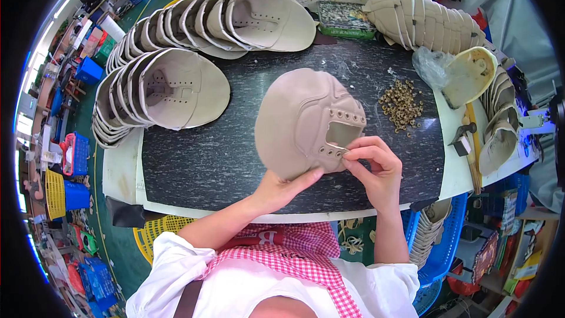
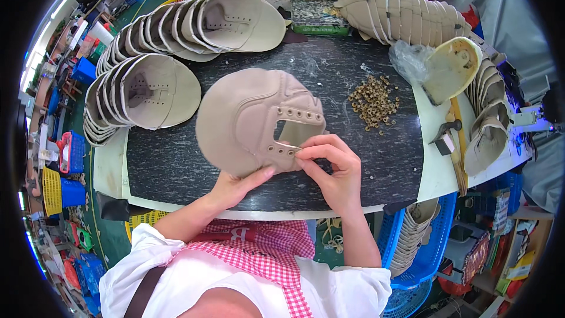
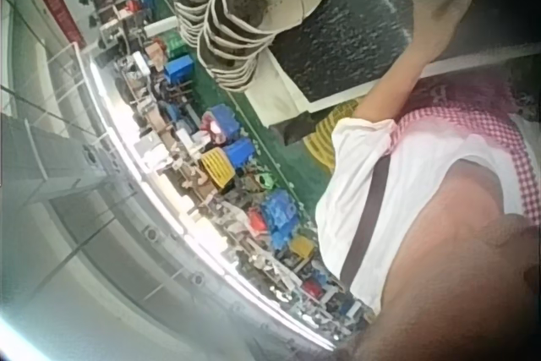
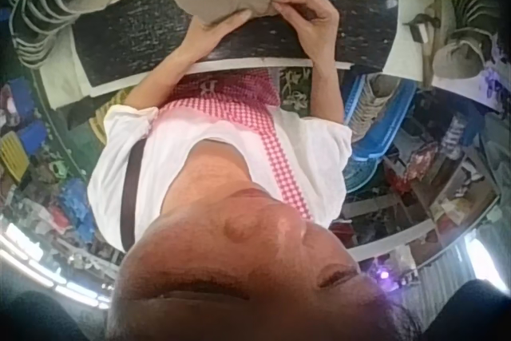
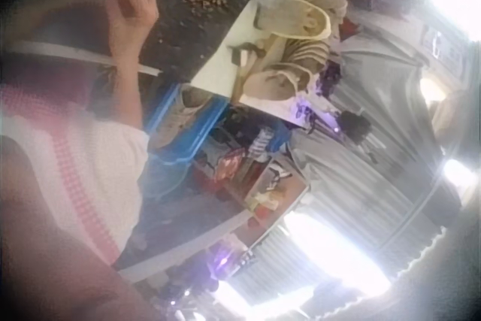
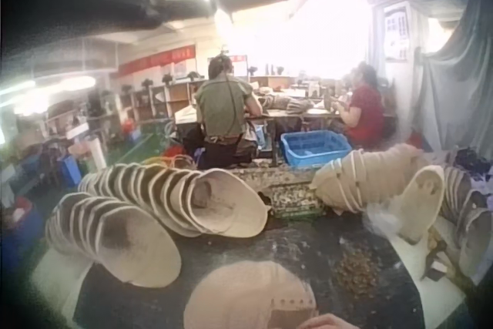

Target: Manually inserting metal eyelets or studs into pre-punched holes in shoe upper components.

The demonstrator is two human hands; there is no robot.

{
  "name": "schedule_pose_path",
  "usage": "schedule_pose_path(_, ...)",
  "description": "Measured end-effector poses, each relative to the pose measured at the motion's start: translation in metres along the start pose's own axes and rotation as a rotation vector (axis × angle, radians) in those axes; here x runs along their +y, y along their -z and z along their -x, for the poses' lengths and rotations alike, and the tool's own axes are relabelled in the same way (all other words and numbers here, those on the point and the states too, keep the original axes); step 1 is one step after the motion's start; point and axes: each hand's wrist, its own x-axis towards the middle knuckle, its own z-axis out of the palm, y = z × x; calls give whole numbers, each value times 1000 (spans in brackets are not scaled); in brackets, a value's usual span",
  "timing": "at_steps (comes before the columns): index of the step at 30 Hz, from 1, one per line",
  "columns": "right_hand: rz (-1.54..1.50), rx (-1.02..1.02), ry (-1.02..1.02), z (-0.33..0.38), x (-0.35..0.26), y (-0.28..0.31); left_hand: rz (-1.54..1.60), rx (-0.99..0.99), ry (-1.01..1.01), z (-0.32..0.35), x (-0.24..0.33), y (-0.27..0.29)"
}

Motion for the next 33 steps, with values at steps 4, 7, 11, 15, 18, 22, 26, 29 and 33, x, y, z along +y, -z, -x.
schedule_pose_path(4, -396, -82, -57, 8, 12, -4, 8, -270, -138, -7, -7, 11)
schedule_pose_path(7, -509, -26, -199, 13, 6, -4, 76, -220, -49, -9, -12, 0)
schedule_pose_path(11, 818, 318, 134, 6, 9, 43, 245, -117, 29, -9, -2, 2)
schedule_pose_path(15, 1102, 267, 139, 11, 33, 74, 452, -82, -27, -17, 7, -5)
schedule_pose_path(18, 892, 313, 156, 18, 22, 60, 465, -71, -37, -18, 8, -5)
schedule_pose_path(22, 108, 134, 136, 9, -22, 10, 378, -113, -35, -16, 4, -1)
schedule_pose_path(26, 193, 1, 114, -9, -16, -1, 152, -130, -71, -7, -3, 3)
schedule_pose_path(29, -136, -32, -85, 0, -11, 4, -61, -219, -247, -11, -9, -2)
schedule_pose_path(33, -193, -71, 159, 6, 13, 8, -346, -270, -465, -10, -3, -9)
